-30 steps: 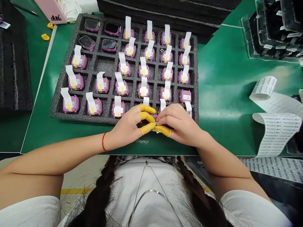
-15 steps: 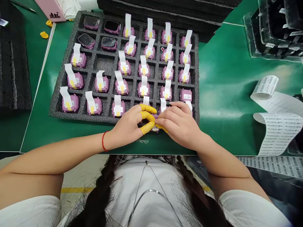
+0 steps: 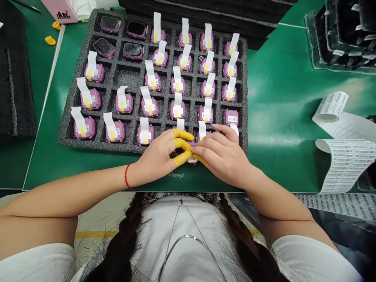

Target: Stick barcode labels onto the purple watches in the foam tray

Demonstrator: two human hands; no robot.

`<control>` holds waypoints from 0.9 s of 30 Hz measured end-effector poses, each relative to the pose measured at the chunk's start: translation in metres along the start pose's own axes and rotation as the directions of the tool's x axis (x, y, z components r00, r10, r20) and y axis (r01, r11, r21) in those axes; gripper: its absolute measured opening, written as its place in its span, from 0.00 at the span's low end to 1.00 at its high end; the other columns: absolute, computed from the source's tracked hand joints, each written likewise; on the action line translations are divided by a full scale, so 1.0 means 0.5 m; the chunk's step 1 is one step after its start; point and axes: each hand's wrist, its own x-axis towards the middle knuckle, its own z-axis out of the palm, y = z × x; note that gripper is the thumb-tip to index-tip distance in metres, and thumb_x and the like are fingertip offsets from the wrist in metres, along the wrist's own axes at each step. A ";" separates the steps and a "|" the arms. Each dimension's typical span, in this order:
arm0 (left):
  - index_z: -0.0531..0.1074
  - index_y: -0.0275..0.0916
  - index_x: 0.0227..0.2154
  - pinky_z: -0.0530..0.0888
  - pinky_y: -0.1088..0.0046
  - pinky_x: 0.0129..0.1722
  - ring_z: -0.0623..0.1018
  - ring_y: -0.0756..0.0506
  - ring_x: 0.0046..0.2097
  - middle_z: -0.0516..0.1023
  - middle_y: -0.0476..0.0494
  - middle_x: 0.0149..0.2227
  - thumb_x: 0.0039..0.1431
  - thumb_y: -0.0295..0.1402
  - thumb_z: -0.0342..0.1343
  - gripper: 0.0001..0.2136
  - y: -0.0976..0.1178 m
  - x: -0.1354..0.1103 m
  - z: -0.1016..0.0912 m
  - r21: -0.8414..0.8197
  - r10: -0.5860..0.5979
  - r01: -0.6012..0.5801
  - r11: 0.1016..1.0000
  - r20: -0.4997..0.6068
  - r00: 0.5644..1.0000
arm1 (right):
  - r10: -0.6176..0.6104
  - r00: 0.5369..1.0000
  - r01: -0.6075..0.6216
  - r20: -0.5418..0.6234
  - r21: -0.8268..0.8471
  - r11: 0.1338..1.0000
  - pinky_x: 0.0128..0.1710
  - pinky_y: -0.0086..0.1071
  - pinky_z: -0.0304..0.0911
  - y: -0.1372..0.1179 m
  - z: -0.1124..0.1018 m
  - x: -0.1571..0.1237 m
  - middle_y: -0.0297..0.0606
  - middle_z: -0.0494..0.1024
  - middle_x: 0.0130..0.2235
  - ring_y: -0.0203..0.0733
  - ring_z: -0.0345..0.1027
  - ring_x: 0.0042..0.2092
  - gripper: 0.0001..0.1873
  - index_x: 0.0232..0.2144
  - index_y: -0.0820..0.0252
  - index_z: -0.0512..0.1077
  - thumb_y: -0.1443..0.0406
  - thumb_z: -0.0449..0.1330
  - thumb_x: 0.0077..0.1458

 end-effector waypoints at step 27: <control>0.77 0.37 0.38 0.75 0.63 0.49 0.74 0.43 0.49 0.73 0.35 0.51 0.64 0.32 0.52 0.09 -0.009 -0.012 -0.003 0.065 0.185 -0.185 0.981 0.009 0.983 | 0.646 0.693 -0.598 0.320 0.756 0.267 0.38 0.37 0.66 0.040 -0.019 0.002 0.37 0.75 0.35 0.40 0.69 0.38 0.15 0.22 0.58 0.71 0.55 0.66 0.51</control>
